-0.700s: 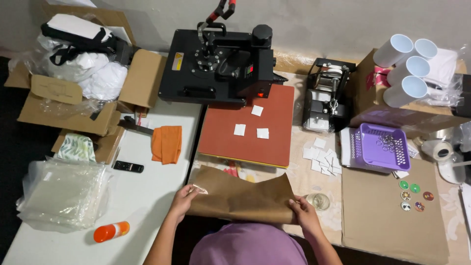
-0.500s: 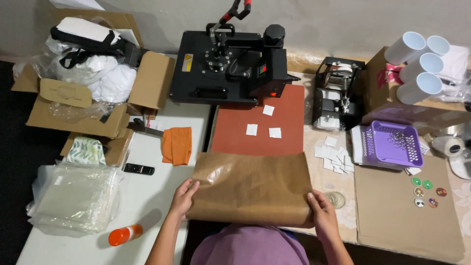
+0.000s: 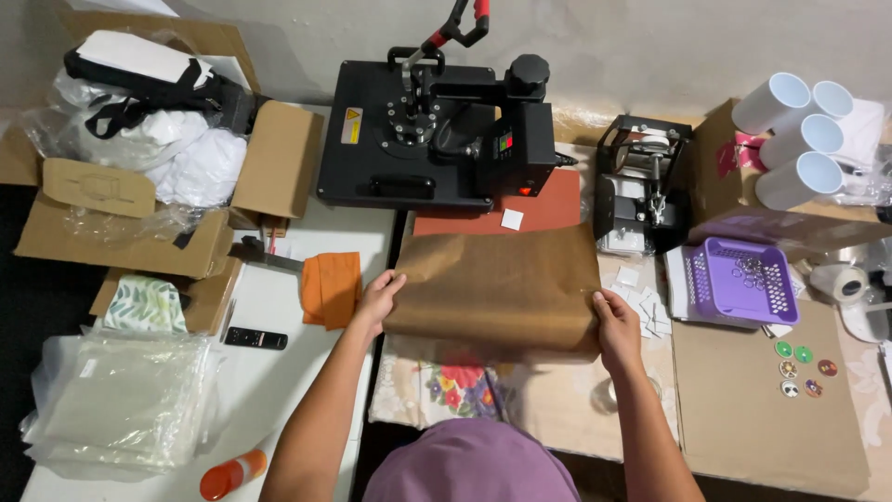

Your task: Operating a heat press machine to apply small patches and handling production components.

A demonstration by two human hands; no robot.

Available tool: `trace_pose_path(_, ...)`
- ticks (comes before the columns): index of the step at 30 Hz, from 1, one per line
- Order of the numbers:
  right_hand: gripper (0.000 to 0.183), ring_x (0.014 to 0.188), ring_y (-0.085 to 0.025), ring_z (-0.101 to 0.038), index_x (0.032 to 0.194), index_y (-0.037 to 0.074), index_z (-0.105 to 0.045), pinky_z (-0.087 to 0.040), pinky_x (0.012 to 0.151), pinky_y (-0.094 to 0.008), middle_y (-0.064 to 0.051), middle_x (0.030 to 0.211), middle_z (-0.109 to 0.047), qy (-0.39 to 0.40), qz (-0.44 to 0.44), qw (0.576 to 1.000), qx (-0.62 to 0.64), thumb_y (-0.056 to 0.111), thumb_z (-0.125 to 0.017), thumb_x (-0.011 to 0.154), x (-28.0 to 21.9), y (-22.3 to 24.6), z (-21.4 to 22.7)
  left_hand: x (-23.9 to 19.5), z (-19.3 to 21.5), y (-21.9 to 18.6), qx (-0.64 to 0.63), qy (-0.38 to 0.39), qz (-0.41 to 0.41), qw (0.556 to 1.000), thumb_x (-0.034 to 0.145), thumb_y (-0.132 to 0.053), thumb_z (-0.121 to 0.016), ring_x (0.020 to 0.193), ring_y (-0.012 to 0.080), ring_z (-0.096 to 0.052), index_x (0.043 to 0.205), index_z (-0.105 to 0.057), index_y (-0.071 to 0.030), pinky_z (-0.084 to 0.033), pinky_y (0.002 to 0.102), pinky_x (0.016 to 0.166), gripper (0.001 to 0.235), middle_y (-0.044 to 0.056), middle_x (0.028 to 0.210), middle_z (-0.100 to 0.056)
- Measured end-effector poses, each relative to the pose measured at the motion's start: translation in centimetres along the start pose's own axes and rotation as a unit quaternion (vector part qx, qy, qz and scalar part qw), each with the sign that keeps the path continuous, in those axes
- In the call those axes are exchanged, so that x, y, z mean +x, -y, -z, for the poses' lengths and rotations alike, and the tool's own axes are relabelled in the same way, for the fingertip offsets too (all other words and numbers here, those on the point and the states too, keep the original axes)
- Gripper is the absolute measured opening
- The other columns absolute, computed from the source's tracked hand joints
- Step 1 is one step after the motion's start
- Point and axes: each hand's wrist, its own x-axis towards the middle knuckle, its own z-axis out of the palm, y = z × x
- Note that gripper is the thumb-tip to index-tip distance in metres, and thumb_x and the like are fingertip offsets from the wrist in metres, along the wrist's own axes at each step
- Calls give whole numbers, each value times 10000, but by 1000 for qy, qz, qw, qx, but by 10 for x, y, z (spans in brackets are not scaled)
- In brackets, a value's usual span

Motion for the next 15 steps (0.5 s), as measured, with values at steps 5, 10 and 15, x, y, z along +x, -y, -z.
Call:
trace_pose_path(5,254,946,-286,-774,1376,55,-802,-652,872,-477,-163,1088,-809,-4,-29,1000,-11,198,-706,1190,51,-12,-6,27,-19,-24,25,-11,45,999,1108,-437,-802,1401,314,-620,1330,-779,-185,-549,508,1132,336,92,1481,-695)
trace_pose_path(10,250,954,-287,-765,1368,71,-815,-648,893,-496,-163,1082,-806,-15,-48,999,-10,212,-723,1183,90,-3,-26,106,-17,-2,45,-42,26,998,1129,-399,-775,1264,267,-701,1339,-773,-180,-611,468,1046,303,113,1351,-748)
trace_pose_path(15,288,1141,-258,-758,1383,163,-827,-591,1042,-502,-121,1164,-820,-75,-81,992,-60,300,-787,1134,161,-42,-39,123,-29,-32,-62,-79,37,994,932,-300,-973,1090,223,-708,1341,-756,-142,-599,427,939,488,82,1216,-729)
